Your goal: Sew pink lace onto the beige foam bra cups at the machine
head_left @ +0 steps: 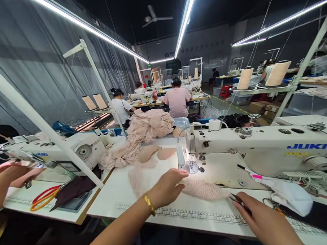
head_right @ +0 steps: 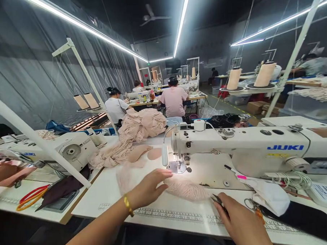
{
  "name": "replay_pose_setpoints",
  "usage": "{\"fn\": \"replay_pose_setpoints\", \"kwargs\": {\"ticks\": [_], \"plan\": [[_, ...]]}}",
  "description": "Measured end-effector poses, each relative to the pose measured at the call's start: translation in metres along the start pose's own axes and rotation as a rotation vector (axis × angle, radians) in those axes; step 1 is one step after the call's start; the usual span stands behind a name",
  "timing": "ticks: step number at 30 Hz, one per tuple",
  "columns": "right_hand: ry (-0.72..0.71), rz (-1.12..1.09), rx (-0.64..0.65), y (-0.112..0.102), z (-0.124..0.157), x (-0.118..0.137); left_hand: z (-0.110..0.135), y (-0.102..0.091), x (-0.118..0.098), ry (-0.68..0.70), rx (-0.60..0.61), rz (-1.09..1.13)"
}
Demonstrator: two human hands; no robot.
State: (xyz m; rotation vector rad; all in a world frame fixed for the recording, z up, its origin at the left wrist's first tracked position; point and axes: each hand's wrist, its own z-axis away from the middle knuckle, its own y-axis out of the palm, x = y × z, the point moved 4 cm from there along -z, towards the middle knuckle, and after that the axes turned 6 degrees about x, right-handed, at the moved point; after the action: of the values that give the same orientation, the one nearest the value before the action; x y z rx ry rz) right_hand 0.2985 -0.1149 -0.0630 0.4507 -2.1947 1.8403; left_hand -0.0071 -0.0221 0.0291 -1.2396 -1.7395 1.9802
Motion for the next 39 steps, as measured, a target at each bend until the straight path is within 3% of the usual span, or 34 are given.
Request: {"fn": "replay_pose_setpoints", "kwargs": {"ticks": [3,6,10,13,15,16,18,19,21,22,25,26,28,30,33,39], "plan": [[0.06,0.044,-0.036,0.001,-0.005,0.003,-0.04,0.037,-0.014,0.001,0.117,-0.1],[0.061,0.064,-0.062,0.002,-0.007,0.009,-0.051,0.042,-0.007,-0.054,0.096,-0.145],[0.043,0.079,-0.131,-0.008,-0.013,0.012,-0.016,0.012,0.015,-0.106,-0.001,-0.186],[-0.032,0.04,-0.199,-0.009,-0.019,0.04,0.022,-0.004,0.019,-0.141,-0.086,-0.238],[-0.117,-0.191,-0.157,0.004,-0.019,0.077,0.043,0.001,0.013,-0.154,-0.117,-0.278],[-0.159,-0.421,0.022,0.019,-0.019,0.098,0.052,0.009,0.009,-0.143,-0.122,-0.3],[-0.108,-0.908,0.294,0.048,-0.017,0.136,0.066,0.028,-0.001,-0.035,-0.098,-0.317],[-0.053,-1.092,0.355,0.06,-0.018,0.15,0.072,0.037,-0.006,0.054,-0.074,-0.282],[0.002,-1.214,0.367,0.074,-0.023,0.167,0.082,0.043,-0.01,0.188,-0.057,-0.087],[0.016,-1.229,0.359,0.077,-0.026,0.17,0.085,0.039,-0.007,0.185,-0.081,0.056],[0.0,-1.226,0.364,0.07,-0.031,0.172,0.083,0.016,0.022,-0.082,-0.211,0.504],[-0.03,-1.21,0.374,0.063,-0.03,0.173,0.079,0.012,0.032,-0.184,-0.198,0.678],[-0.112,-1.156,0.424,0.049,-0.025,0.179,0.069,0.016,0.046,-0.322,-0.079,1.071],[-0.174,-1.082,0.483,0.038,-0.02,0.183,0.06,0.026,0.049,-0.36,0.076,1.357],[-0.139,-0.954,0.42,0.035,-0.018,0.176,0.054,0.034,0.043,-0.337,0.136,1.464],[0.08,-0.945,0.259,0.057,-0.032,0.149,0.058,0.034,0.03,-0.289,-0.158,1.652]]}}
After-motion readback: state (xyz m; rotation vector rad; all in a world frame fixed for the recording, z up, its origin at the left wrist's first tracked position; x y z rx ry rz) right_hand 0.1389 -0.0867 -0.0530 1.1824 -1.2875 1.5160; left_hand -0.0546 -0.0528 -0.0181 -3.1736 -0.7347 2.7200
